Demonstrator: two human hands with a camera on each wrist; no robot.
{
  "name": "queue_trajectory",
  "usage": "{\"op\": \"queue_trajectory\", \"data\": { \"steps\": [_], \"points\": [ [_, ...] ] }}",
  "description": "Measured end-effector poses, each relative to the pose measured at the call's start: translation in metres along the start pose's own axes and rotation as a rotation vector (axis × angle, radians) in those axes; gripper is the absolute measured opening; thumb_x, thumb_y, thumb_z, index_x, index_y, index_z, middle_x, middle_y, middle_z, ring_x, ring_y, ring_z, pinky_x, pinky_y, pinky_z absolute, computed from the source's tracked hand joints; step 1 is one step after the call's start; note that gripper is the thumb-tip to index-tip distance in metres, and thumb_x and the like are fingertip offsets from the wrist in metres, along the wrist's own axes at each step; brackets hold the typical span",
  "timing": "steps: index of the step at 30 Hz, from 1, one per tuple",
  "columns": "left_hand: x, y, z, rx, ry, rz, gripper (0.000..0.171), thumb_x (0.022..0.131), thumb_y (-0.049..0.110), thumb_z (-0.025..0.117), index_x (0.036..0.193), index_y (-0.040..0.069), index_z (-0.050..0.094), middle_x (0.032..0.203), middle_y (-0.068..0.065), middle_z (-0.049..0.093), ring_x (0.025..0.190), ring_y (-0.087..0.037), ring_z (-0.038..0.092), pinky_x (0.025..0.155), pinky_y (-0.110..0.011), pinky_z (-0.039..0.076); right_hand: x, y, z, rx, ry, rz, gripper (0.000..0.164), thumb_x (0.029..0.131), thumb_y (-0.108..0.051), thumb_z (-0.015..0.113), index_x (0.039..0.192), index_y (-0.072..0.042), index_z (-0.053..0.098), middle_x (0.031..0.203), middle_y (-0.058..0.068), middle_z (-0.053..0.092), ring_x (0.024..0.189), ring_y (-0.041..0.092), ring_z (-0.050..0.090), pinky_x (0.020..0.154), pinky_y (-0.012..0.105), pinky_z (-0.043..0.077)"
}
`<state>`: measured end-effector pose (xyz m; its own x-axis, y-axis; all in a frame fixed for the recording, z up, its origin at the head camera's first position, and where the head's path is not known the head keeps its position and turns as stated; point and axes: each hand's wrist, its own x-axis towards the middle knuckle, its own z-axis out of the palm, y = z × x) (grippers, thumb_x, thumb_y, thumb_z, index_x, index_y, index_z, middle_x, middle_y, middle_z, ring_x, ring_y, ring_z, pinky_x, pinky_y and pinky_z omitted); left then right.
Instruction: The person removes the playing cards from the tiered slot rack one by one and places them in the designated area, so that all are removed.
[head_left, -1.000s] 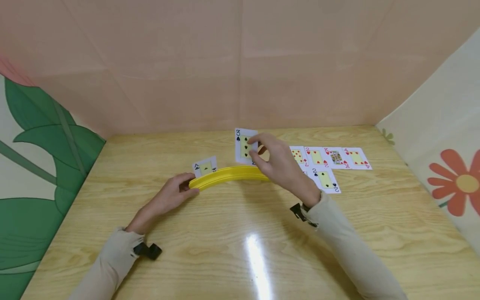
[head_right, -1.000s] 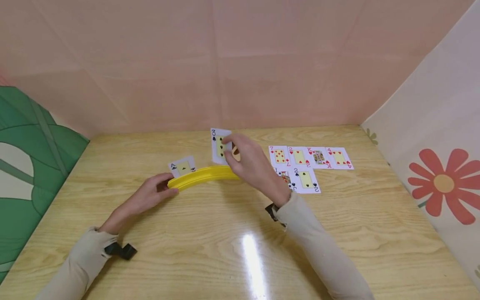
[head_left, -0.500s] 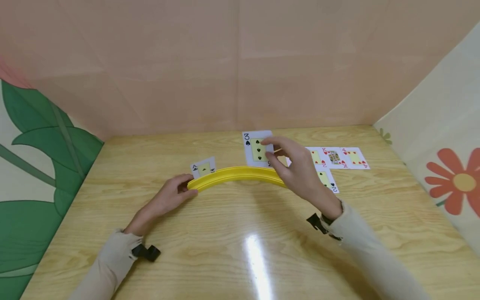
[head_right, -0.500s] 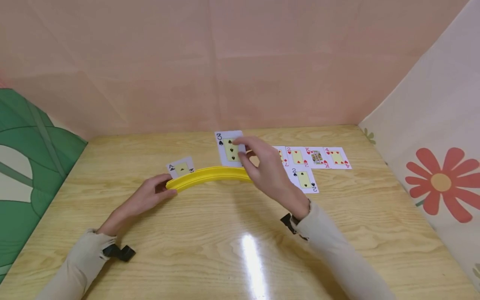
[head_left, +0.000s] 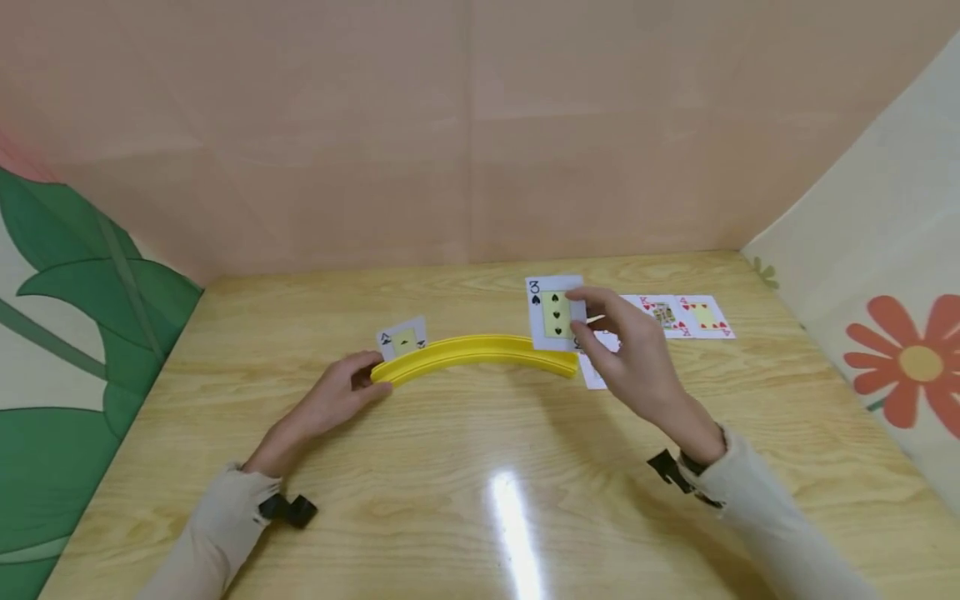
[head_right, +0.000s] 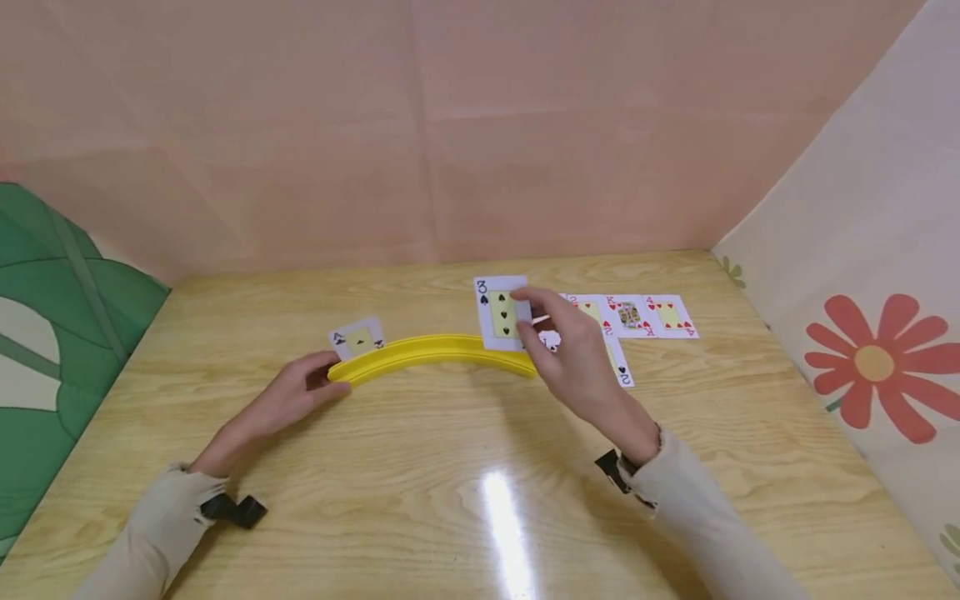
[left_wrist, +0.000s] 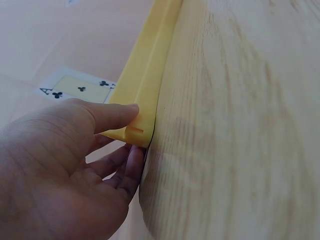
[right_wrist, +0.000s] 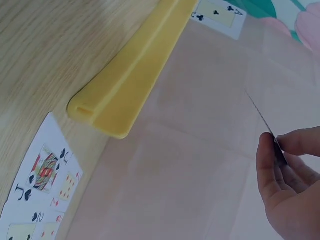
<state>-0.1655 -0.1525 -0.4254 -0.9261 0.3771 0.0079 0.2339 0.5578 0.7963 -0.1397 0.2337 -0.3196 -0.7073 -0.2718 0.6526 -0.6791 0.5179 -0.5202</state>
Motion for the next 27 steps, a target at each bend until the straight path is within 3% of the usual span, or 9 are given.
{"op": "queue_trajectory", "data": {
  "steps": [10,18,27],
  "points": [
    [-0.002,-0.002,-0.002,-0.003,0.003,-0.005,0.039,0.095,0.018,0.07,0.131,0.006,0.06,0.117,-0.009,0.062,0.093,-0.021,0.056,0.077,-0.03,0.049,-0.006,0.008,-0.019,-0.047,-0.006,0.051,0.043,0.085,0.015,0.067,0.125,0.0,0.064,0.117,0.01,0.068,0.089,0.017,0.065,0.079,0.011,0.049],
    [-0.002,0.0,0.0,-0.024,-0.006,0.002,0.038,0.095,0.017,0.07,0.13,0.005,0.061,0.116,-0.01,0.063,0.092,-0.02,0.056,0.077,-0.029,0.049,-0.019,0.018,-0.042,-0.08,0.041,0.112,0.046,0.082,0.018,0.067,0.125,0.001,0.064,0.111,0.014,0.068,0.088,0.002,0.062,0.077,0.009,0.048],
    [-0.003,0.002,-0.001,-0.018,0.001,-0.006,0.041,0.095,0.017,0.07,0.133,0.005,0.059,0.119,-0.011,0.063,0.093,-0.02,0.056,0.077,-0.029,0.049,-0.025,0.031,-0.064,-0.131,0.072,0.121,0.046,0.081,0.021,0.066,0.124,0.005,0.063,0.106,0.019,0.068,0.089,-0.006,0.06,0.077,0.008,0.048]
  ]
}}
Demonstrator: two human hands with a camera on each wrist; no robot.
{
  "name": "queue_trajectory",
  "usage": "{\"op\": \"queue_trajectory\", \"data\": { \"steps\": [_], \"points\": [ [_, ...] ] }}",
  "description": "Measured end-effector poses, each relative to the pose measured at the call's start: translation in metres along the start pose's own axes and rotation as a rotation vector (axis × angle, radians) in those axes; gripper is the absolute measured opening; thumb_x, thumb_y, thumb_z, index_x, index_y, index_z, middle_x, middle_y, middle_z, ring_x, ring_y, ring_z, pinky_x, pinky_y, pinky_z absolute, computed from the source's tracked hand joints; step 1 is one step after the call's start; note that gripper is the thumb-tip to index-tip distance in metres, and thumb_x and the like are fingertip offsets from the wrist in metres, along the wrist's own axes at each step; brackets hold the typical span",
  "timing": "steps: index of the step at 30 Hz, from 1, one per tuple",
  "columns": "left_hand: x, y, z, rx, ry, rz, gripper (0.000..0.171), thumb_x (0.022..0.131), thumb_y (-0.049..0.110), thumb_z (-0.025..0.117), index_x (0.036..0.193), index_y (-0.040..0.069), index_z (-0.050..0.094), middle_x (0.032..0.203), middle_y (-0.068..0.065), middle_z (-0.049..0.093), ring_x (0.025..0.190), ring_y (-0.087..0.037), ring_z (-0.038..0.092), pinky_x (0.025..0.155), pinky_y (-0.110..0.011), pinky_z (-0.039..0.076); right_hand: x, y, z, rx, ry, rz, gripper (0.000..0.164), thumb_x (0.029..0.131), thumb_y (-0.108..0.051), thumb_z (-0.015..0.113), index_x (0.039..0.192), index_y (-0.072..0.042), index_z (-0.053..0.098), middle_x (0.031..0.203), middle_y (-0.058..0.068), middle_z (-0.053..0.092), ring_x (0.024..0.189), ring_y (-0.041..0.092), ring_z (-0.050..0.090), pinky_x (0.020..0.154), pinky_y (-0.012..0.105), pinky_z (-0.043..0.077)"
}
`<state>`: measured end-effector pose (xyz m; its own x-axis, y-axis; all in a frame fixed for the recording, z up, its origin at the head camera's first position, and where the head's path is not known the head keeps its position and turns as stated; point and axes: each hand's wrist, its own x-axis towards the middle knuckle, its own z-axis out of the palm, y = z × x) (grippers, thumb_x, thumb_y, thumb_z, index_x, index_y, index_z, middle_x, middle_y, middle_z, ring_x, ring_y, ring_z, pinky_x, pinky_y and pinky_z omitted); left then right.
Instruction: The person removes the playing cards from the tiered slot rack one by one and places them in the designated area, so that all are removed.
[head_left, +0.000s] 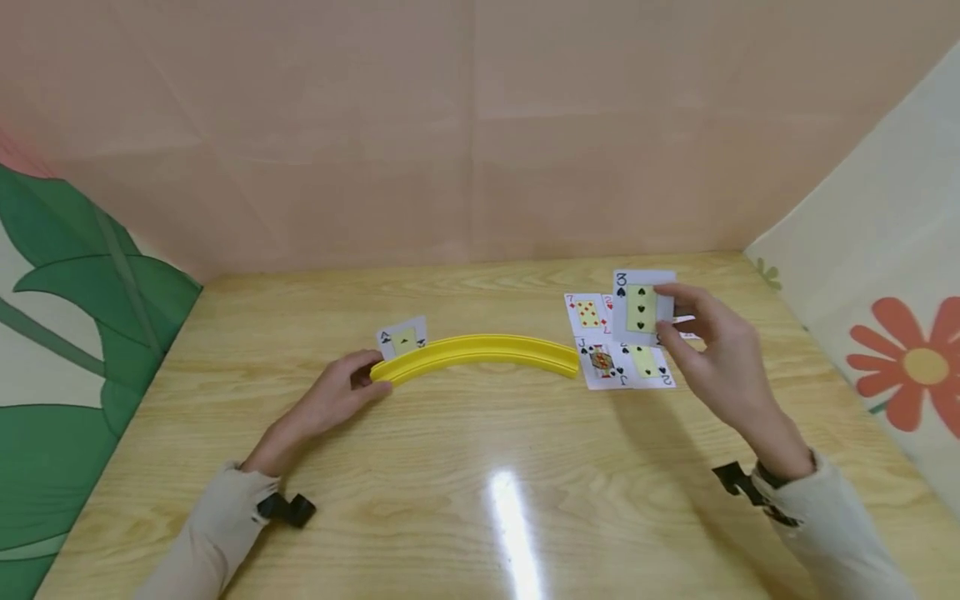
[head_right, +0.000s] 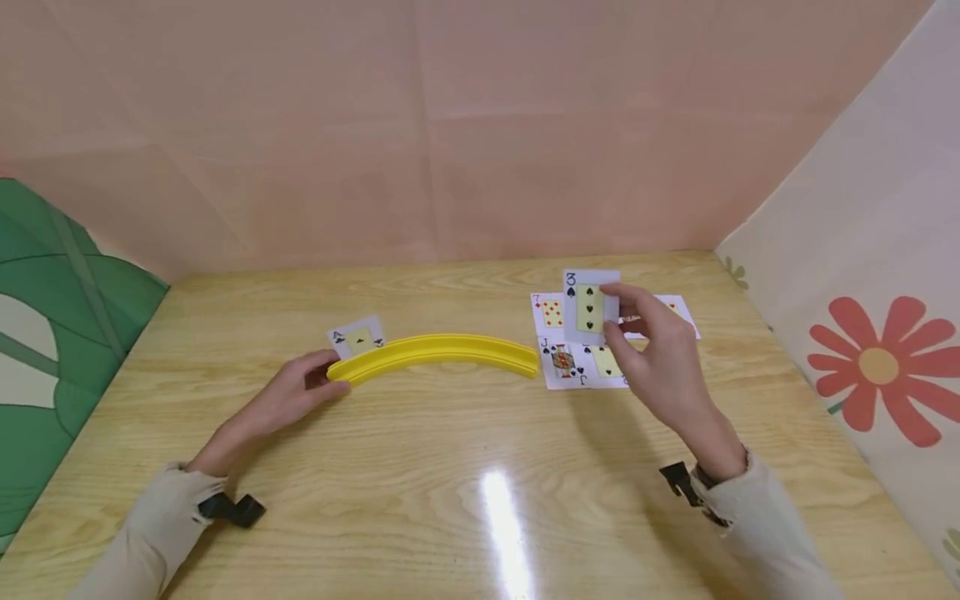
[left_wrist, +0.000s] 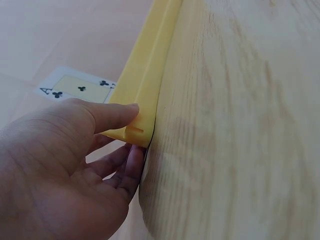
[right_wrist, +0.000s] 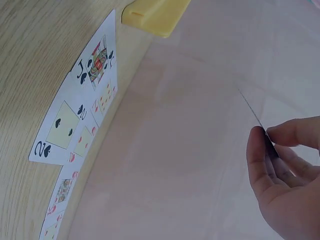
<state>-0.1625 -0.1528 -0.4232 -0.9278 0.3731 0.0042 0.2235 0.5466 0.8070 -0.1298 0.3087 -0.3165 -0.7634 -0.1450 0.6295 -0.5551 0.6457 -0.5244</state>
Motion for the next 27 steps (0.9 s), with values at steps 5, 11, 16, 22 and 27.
{"op": "queue_trajectory", "data": {
  "steps": [5,11,16,22,27],
  "points": [
    [0.0,-0.002,0.0,0.002,0.0,0.007,0.041,0.095,0.017,0.07,0.133,0.005,0.059,0.119,-0.011,0.063,0.093,-0.02,0.056,0.078,-0.03,0.049,0.001,0.007,-0.004,-0.053,-0.031,-0.002,0.041,0.083,0.017,0.067,0.122,0.006,0.063,0.109,0.019,0.068,0.09,-0.01,0.058,0.077,0.006,0.047],
    [0.0,-0.003,0.0,0.001,-0.002,0.022,0.037,0.095,0.017,0.07,0.129,0.005,0.061,0.113,-0.01,0.063,0.09,-0.02,0.054,0.075,-0.028,0.047,0.003,0.017,-0.011,-0.1,-0.058,0.023,0.038,0.083,0.016,0.067,0.119,0.005,0.065,0.103,0.019,0.07,0.089,-0.009,0.058,0.074,0.004,0.046],
    [-0.001,-0.003,0.0,0.004,0.0,0.023,0.037,0.095,0.016,0.07,0.129,0.005,0.061,0.114,-0.01,0.063,0.09,-0.02,0.054,0.074,-0.028,0.048,0.003,0.025,-0.016,-0.127,-0.107,0.058,0.034,0.085,0.011,0.067,0.118,0.002,0.066,0.095,0.016,0.071,0.085,-0.004,0.059,0.071,0.004,0.045],
    [-0.001,-0.004,0.0,0.012,0.001,0.021,0.04,0.095,0.017,0.07,0.132,0.005,0.06,0.117,-0.01,0.063,0.091,-0.019,0.055,0.076,-0.028,0.048,0.004,0.036,-0.021,-0.159,-0.168,0.102,0.032,0.086,0.009,0.068,0.116,0.0,0.066,0.091,0.016,0.071,0.081,-0.012,0.053,0.069,0.002,0.043],
    [-0.001,-0.004,0.0,0.014,0.004,0.017,0.041,0.095,0.017,0.07,0.132,0.005,0.059,0.119,-0.011,0.063,0.092,-0.02,0.055,0.076,-0.029,0.049,0.004,0.045,-0.027,-0.178,-0.212,0.156,0.032,0.086,0.008,0.07,0.117,-0.001,0.066,0.094,0.019,0.07,0.079,-0.01,0.054,0.066,0.003,0.043]
  ]
}}
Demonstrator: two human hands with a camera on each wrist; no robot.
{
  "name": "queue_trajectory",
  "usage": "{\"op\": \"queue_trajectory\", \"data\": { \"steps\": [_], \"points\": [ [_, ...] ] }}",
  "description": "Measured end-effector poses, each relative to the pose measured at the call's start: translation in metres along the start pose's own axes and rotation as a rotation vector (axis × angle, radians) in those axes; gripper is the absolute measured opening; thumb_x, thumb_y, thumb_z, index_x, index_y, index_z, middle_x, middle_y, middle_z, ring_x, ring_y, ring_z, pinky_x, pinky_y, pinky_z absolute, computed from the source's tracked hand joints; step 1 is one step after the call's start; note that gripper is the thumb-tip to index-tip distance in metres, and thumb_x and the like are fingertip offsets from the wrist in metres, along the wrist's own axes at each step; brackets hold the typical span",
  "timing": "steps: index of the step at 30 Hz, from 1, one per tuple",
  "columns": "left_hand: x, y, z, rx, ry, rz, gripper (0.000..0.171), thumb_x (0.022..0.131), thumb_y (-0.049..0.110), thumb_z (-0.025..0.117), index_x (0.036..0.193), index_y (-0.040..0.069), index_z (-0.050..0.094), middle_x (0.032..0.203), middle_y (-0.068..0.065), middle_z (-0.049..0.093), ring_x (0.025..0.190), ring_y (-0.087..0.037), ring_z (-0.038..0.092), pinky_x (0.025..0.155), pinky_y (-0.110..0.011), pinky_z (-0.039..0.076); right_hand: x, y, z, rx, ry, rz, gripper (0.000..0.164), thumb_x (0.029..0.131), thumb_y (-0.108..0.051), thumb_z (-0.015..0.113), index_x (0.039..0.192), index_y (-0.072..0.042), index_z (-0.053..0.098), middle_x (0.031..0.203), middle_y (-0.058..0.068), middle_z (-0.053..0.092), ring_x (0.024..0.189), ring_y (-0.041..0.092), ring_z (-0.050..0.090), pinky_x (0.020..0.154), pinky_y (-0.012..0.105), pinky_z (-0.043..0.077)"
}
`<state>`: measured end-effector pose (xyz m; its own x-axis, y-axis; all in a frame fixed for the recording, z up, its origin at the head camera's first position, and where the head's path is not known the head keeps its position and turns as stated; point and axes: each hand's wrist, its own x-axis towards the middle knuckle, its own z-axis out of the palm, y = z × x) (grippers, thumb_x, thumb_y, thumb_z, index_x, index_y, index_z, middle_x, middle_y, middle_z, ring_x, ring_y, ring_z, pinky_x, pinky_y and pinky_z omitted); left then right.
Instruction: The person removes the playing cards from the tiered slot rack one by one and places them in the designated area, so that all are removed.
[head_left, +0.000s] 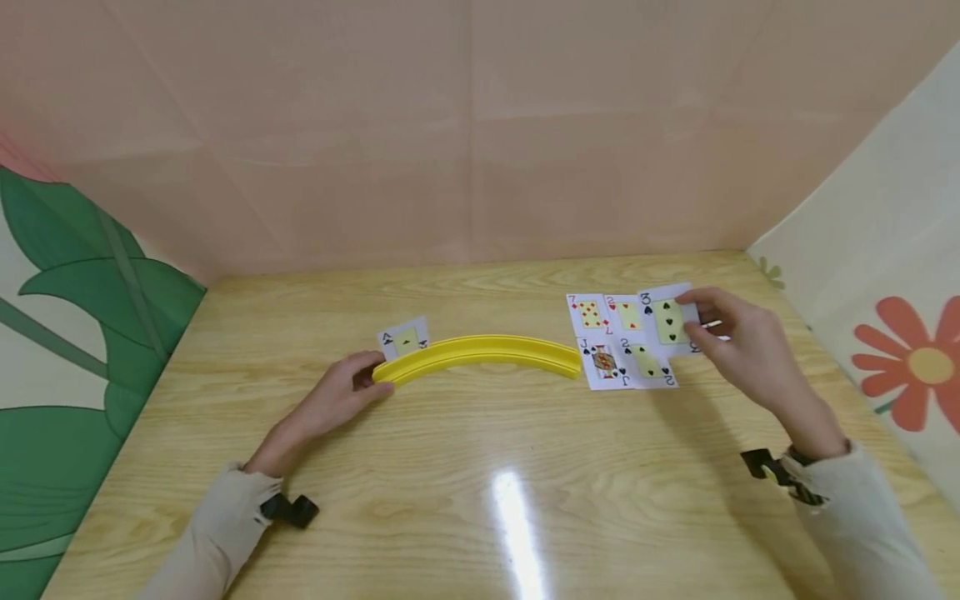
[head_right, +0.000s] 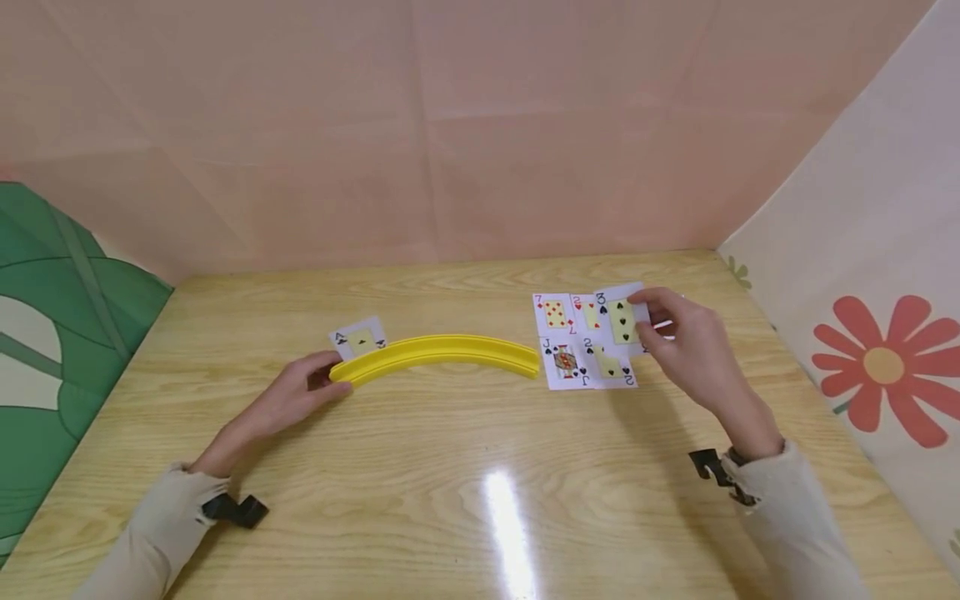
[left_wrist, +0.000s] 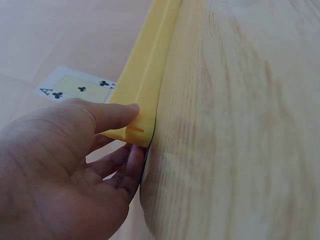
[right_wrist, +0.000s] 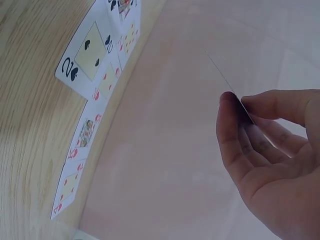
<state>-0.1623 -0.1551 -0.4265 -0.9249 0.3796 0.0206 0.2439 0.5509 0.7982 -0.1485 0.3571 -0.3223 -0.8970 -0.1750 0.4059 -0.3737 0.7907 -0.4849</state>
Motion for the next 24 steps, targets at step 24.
{"op": "queue_trajectory", "data": {
  "steps": [24],
  "points": [
    [0.0,0.004,0.002,-0.008,0.006,-0.009,0.037,0.095,0.016,0.069,0.13,0.004,0.061,0.114,-0.009,0.063,0.091,-0.02,0.055,0.076,-0.029,0.049,-0.001,0.052,-0.008,-0.062,-0.193,0.133,0.027,0.09,0.0,0.069,0.117,0.001,0.065,0.1,0.026,0.067,0.085,0.033,0.067,0.057,0.019,0.048]
  ]
}}
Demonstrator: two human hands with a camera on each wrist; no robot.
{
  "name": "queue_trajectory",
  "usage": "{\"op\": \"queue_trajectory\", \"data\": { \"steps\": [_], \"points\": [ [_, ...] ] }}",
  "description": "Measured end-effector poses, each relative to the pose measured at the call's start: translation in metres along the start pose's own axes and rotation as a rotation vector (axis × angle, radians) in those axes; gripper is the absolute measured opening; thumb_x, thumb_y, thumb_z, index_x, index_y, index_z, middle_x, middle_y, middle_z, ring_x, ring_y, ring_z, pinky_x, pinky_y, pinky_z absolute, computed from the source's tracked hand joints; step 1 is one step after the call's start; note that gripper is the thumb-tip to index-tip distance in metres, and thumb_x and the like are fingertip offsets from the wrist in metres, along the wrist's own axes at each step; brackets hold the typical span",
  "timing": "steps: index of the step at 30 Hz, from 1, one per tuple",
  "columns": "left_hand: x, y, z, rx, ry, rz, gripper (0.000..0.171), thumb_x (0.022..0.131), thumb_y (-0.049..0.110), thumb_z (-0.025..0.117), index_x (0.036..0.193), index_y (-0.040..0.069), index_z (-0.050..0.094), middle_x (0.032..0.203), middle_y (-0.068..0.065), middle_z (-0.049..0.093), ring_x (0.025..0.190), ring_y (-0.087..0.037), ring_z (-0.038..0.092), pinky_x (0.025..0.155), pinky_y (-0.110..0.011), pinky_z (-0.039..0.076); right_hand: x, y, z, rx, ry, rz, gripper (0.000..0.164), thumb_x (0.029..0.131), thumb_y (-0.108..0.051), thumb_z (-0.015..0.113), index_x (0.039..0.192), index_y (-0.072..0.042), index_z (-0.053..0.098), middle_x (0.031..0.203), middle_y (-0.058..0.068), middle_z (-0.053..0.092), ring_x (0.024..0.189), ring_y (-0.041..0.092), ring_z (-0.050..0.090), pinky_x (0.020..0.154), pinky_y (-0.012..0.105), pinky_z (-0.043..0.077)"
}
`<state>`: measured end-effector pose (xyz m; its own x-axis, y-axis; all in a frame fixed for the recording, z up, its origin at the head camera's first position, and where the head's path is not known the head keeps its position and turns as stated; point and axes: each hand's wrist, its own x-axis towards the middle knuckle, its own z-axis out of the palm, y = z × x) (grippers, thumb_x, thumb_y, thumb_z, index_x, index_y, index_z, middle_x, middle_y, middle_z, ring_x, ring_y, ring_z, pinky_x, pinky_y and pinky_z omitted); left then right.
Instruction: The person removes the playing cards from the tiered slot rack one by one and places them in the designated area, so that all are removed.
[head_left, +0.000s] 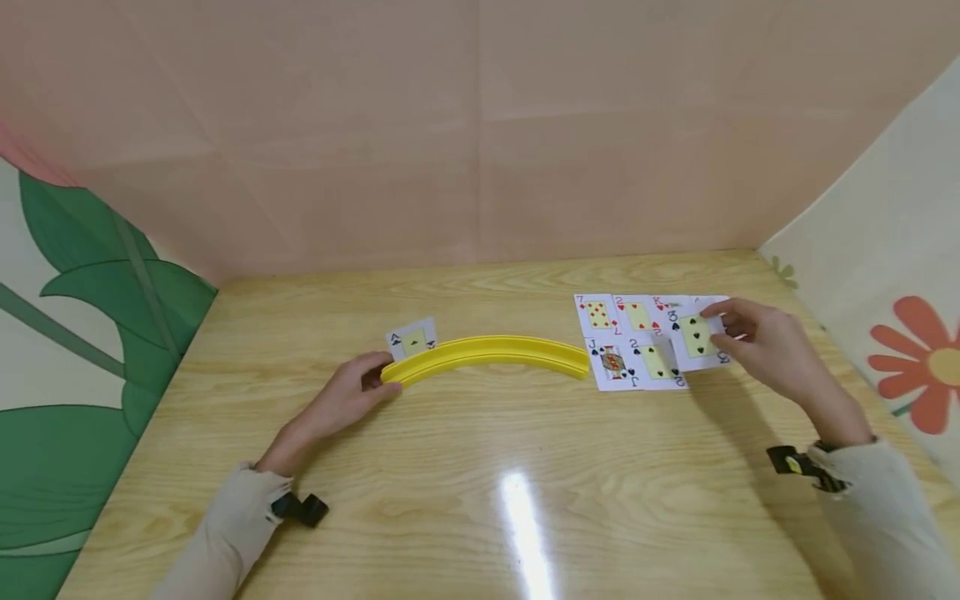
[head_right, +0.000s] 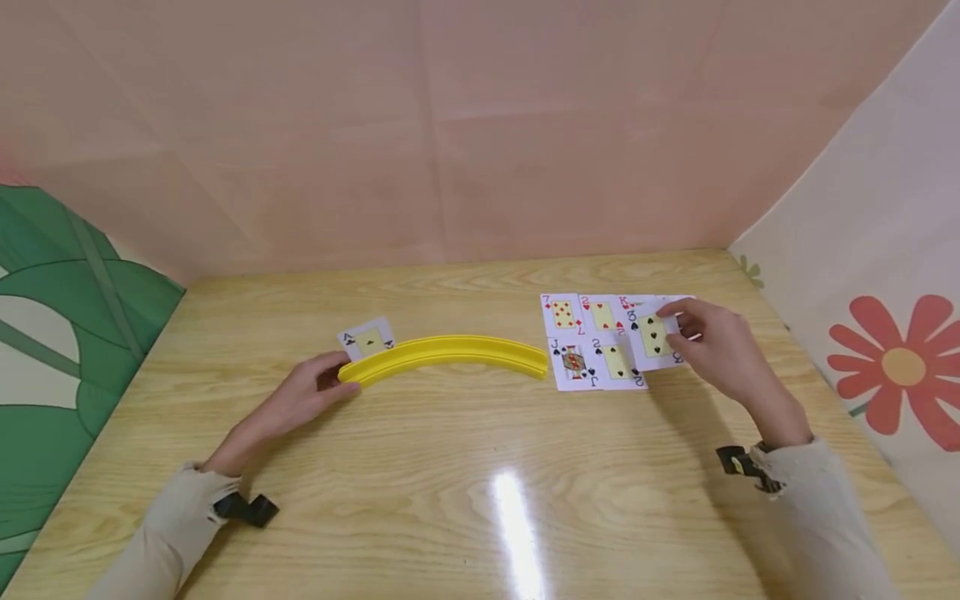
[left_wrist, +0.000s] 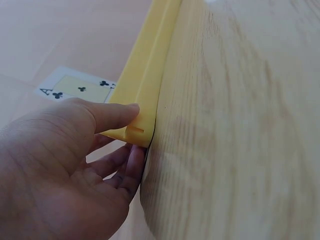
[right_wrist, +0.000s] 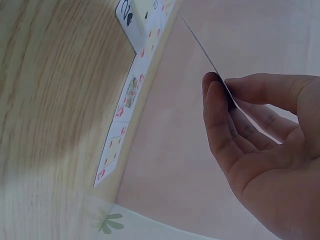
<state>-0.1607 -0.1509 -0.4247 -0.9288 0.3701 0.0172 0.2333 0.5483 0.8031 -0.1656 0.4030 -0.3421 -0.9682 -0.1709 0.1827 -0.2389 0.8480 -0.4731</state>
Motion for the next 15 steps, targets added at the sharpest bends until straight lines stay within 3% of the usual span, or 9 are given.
{"op": "queue_trajectory", "data": {
  "steps": [5,6,15],
  "points": [
    [0.0,0.0,0.0,0.006,0.002,0.006,0.037,0.095,0.015,0.069,0.13,0.004,0.061,0.115,-0.009,0.063,0.091,-0.019,0.056,0.076,-0.029,0.049,0.0,0.007,0.001,-0.005,-0.028,0.019,0.026,0.09,0.0,0.069,0.116,0.001,0.065,0.1,0.027,0.067,0.086,0.034,0.068,0.056,0.021,0.049],
    [0.001,0.001,0.0,0.006,0.002,0.005,0.038,0.095,0.015,0.07,0.13,0.004,0.061,0.115,-0.009,0.063,0.091,-0.019,0.056,0.076,-0.029,0.049,0.001,0.009,0.001,-0.005,-0.035,0.018,0.026,0.09,-0.001,0.069,0.116,0.002,0.065,0.099,0.027,0.068,0.088,0.04,0.067,0.057,0.021,0.049],
    [0.0,0.001,0.0,0.008,0.001,-0.004,0.039,0.095,0.015,0.069,0.132,0.004,0.06,0.117,-0.01,0.063,0.092,-0.019,0.056,0.077,-0.029,0.049,0.002,0.022,0.002,-0.013,-0.101,0.03,0.026,0.09,-0.005,0.071,0.115,0.0,0.068,0.102,0.026,0.069,0.089,0.036,0.067,0.06,0.022,0.049]
  ]
}}
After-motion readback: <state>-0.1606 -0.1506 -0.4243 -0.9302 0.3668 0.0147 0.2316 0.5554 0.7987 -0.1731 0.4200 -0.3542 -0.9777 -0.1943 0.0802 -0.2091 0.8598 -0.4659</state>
